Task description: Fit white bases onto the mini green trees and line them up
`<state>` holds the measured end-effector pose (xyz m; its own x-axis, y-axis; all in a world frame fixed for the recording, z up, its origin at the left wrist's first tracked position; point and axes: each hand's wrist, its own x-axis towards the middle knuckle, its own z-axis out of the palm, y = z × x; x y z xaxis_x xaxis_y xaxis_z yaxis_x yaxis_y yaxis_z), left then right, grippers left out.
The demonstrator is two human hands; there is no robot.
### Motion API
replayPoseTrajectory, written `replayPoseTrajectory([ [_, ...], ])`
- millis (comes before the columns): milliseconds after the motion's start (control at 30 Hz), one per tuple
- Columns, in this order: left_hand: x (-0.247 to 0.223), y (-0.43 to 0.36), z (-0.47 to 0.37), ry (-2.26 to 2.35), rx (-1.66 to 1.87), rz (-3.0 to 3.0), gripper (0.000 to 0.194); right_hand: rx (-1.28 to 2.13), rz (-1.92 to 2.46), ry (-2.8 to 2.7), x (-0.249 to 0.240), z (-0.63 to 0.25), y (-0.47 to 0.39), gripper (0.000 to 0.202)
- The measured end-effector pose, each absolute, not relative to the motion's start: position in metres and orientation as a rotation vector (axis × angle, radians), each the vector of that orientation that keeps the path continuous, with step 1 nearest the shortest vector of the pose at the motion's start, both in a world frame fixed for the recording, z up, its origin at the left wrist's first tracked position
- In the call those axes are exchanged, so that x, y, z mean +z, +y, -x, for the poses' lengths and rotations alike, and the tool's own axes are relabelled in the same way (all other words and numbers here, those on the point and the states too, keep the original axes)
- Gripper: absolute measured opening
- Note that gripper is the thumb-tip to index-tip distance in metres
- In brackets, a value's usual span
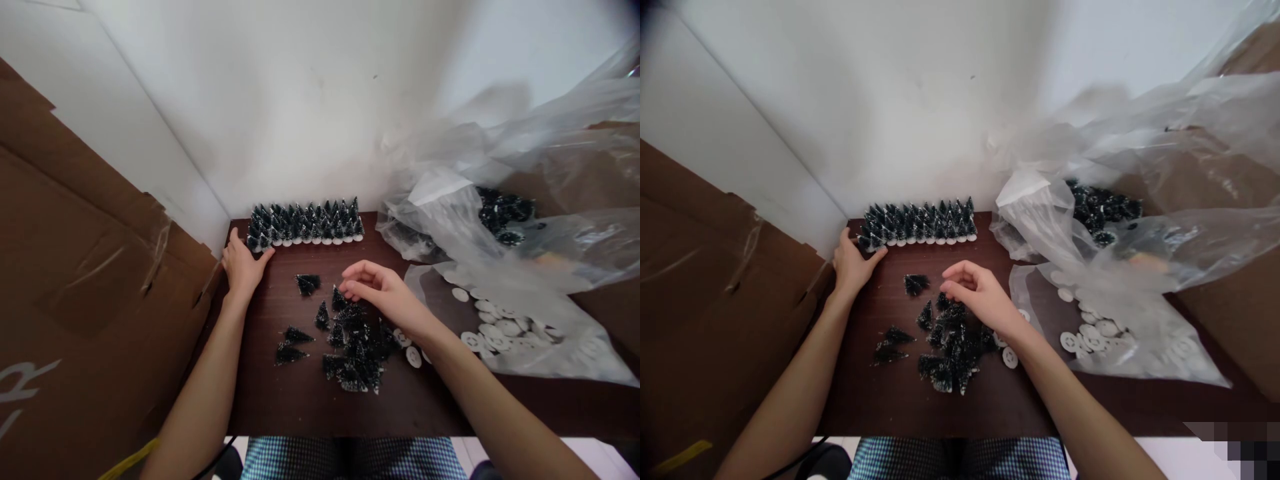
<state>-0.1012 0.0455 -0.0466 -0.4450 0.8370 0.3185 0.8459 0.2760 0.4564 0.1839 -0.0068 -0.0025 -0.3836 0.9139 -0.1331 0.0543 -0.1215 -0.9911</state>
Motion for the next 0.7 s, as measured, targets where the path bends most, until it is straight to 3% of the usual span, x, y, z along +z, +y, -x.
replayPoseTrajectory([
  [100,-0.045,0.044,0.099,-2.502,-0.986,1.694,0.106,1.446,1.119,-1.447,-0.006,-0.185,-0.004,0.017],
  [233,-0.035,0.036,0.090,-2.317,-1.047,1.752,0.104,1.114,1.180,-1.569,-0.009,-0.187,-0.003,0.011],
  [367,-0.014,0.024,0.077,-2.030,-1.235,1.765,0.077,1.030,1.209,-1.699,-0.005,-0.190,-0.004,0.009],
  [533,0.002,0.016,0.071,-1.853,-1.174,2.701,0.037,0.964,1.306,-1.871,-0.002,-0.191,-0.005,0.013],
  [700,-0.001,0.015,0.065,-1.801,-0.947,3.073,0.034,0.826,1.419,-1.907,-0.002,-0.195,-0.003,0.014],
])
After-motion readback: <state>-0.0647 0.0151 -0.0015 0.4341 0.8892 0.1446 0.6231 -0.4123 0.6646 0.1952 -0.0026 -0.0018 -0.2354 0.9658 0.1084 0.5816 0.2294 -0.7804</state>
